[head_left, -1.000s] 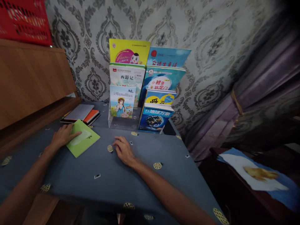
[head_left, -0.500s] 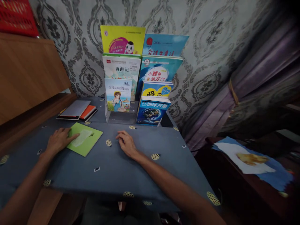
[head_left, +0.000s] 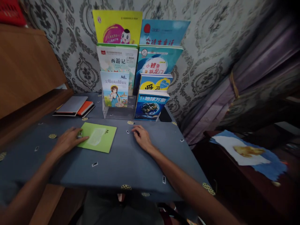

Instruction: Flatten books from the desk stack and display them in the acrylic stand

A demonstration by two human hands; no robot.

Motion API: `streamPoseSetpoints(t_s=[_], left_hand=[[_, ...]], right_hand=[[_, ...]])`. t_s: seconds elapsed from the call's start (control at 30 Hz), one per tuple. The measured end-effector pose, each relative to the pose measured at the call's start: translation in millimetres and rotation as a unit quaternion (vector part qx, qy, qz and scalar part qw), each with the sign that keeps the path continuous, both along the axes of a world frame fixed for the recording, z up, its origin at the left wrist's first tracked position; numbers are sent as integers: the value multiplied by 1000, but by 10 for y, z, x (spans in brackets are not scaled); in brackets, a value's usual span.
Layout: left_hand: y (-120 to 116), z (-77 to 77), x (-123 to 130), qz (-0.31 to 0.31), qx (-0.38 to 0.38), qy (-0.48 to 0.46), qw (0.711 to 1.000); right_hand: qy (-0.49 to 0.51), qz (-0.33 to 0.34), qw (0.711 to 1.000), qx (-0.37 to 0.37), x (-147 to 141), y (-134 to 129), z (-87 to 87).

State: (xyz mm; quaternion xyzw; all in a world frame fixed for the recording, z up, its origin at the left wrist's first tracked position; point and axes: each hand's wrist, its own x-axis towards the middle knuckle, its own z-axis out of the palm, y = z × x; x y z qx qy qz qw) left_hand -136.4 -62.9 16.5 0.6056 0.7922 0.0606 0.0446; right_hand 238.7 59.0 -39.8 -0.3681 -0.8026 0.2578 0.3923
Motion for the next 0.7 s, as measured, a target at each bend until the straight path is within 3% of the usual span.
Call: streamPoseSetpoints(t_s=[0.43,0.7], left_hand=[[112,-26,1121,-150,21,-79,985],[285,-116,1779,-250,35,-133,958]], right_hand=[[69,-105,991,-45,683,192,-67],[40,-154,986,-47,1011,218,-46]])
